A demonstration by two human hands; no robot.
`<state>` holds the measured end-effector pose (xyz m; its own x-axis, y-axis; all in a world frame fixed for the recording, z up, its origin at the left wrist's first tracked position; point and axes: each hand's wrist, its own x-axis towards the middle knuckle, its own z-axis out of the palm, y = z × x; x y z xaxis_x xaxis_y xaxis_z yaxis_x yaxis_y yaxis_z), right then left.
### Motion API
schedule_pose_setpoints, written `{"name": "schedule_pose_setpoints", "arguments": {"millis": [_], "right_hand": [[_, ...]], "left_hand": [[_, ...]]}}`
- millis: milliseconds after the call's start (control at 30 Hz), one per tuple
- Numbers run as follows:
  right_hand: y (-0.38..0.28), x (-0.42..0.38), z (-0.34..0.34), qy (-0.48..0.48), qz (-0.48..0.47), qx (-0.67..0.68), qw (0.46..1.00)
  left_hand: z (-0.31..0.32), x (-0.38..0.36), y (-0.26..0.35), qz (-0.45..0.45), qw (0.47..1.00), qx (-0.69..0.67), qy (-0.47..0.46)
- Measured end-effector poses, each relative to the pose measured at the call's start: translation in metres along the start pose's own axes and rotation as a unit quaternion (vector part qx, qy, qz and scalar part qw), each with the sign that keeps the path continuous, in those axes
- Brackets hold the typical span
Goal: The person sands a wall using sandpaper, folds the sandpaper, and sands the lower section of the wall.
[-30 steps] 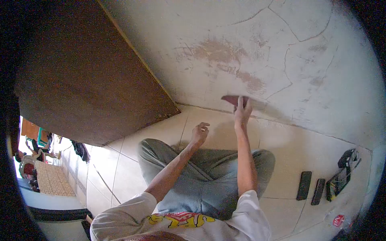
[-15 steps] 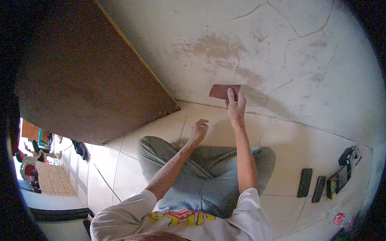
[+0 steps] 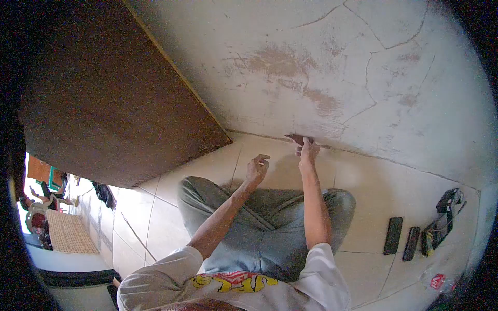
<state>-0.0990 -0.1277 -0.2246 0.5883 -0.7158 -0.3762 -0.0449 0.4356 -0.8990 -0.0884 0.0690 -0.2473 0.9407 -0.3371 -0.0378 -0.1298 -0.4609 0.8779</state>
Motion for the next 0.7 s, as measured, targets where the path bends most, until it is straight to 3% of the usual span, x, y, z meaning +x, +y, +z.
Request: {"name": "schedule_pose_setpoints", "arguments": {"millis": [100,167,300,400,467,500,600,633,700], "right_hand": [[-0.005,-0.002,0.003,0.02,0.031,-0.009,0.999],[-0.028,-0.017,0.016,0.011,-0.227,0.015,0.974],[-0.063,-0.045,0.022,-0.079,-0.271,-0.006,0.959],[-0.027,-0.022,0.014,-0.04,-0.195,0.04,0.979],[0.017,0.008,-0.005,0.012,0.069,0.019,0.997],[0.015,0.004,-0.003,0.011,0.068,0.022,0.997],[-0.017,-0.016,0.015,-0.042,-0.116,0.026,0.992],[-0.037,-0.03,0.021,-0.043,-0.115,0.026,0.992],[-0.07,-0.056,0.028,-0.115,-0.256,-0.014,0.96]], "left_hand": [[0.0,-0.002,0.004,-0.01,1.0,-0.01,-0.002],[-0.001,-0.001,0.007,-0.009,1.0,-0.011,0.002],[0.0,-0.002,0.007,0.002,1.0,0.011,0.016],[0.0,-0.003,0.007,0.005,1.0,0.0,0.009],[-0.001,-0.003,0.007,0.012,1.0,-0.01,0.007],[-0.001,-0.004,0.008,0.012,1.0,-0.009,0.008],[0.003,0.001,-0.001,0.014,1.0,-0.006,0.017],[0.004,0.002,-0.005,0.011,1.0,-0.003,0.023],[0.002,0.0,-0.002,0.011,1.0,-0.002,0.024]]}}
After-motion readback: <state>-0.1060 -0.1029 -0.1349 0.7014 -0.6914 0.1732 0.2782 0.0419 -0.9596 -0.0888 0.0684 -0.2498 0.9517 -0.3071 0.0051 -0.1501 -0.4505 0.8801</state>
